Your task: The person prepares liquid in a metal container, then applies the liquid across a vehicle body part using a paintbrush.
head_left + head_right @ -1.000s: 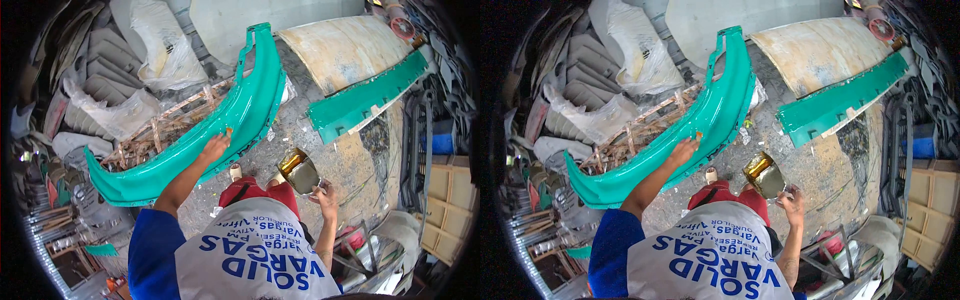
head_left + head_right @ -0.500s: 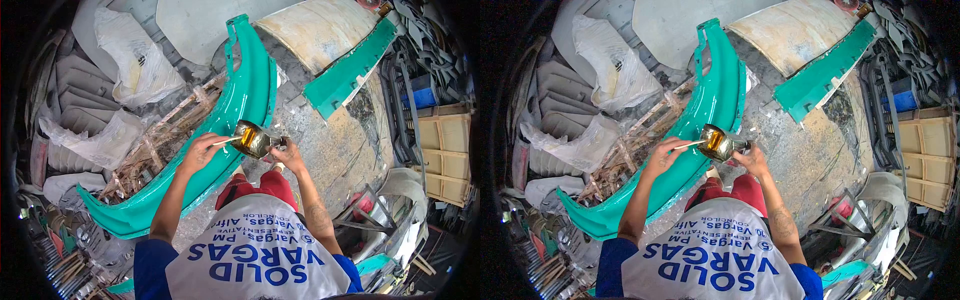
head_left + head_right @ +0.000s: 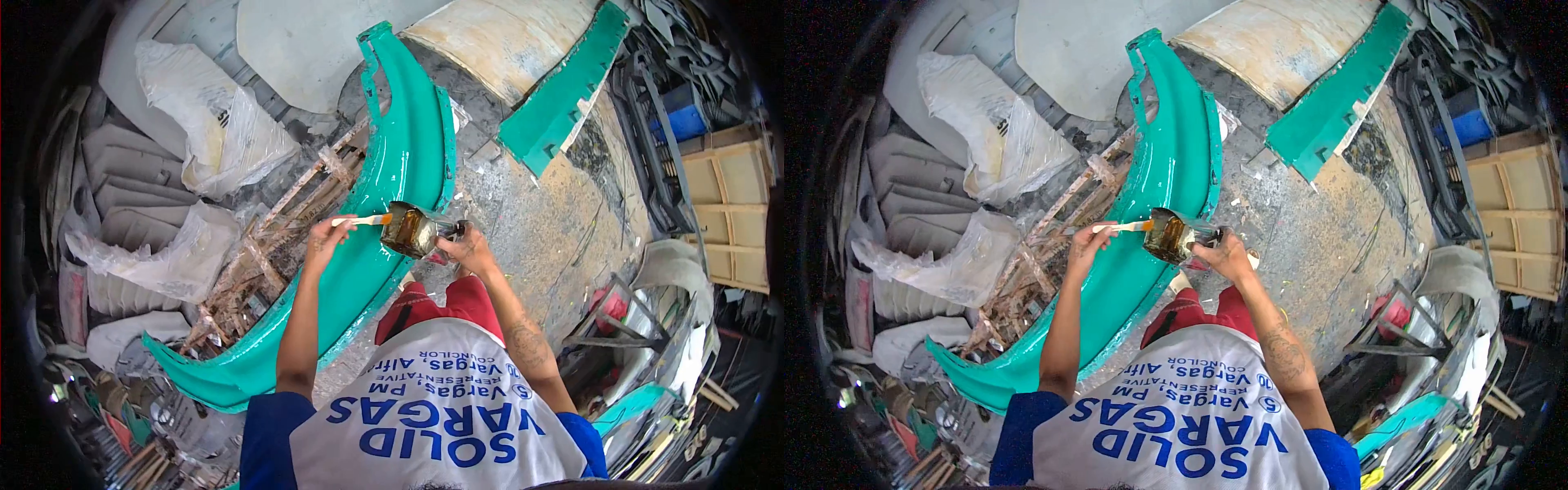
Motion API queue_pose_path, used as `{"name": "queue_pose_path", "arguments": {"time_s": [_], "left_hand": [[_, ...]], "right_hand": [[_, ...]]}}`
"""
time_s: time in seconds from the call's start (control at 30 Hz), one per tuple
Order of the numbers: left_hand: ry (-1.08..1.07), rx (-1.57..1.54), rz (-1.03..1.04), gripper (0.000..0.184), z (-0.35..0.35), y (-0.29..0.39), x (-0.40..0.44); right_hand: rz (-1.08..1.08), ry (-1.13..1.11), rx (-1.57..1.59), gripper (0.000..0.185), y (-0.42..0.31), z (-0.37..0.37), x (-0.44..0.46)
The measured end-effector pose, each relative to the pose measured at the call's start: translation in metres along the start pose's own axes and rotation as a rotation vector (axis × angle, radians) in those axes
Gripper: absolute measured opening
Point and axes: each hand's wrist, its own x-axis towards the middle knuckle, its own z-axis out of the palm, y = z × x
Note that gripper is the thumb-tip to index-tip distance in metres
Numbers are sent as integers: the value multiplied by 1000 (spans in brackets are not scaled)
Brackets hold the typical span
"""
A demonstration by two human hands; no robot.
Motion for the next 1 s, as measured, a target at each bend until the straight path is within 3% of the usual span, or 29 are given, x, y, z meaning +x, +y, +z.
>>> {"name": "queue_pose_path", "arguments": {"time_s": [0.1, 0.17, 0.2, 0.27, 0.37, 0.5, 0.57, 0.63, 0.87, 0.93, 1.0], "left_hand": [[36, -144, -17, 27, 1, -27, 7], [68, 163, 252, 25, 12, -43, 12], [56, 172, 250, 25, 14, -52, 11], [-178, 870, 614, 23, 20, -63, 7], [-319, 916, 545, 23, 36, -40, -25], [-386, 853, 461, 18, 38, -12, -8], [-266, 538, 328, 16, 42, -16, 23], [-240, 577, 211, 19, 40, -36, 61], [-69, 720, 223, 21, 49, -10, 117], [-36, 983, 525, 18, 61, -6, 100], [-115, 1040, 604, 19, 68, -37, 79]], "right_hand": [[30, 65, -32, 70, 28, -4, -5], [142, 7, -36, 74, 19, -21, -23], [149, 10, -23, 74, 19, -27, -31], [191, 41, 162, 81, 26, -39, -51], [197, 170, 276, 73, 25, -58, -83], [154, 264, 256, 75, 60, -79, -109], [233, 267, 476, 74, 66, -87, -122], [247, 289, 510, 73, 66, -94, -131], [286, 347, 559, 78, 97, -113, -149], [280, 364, 576, 79, 101, -117, -151], [302, 386, 626, 79, 104, -120, -152]]}}
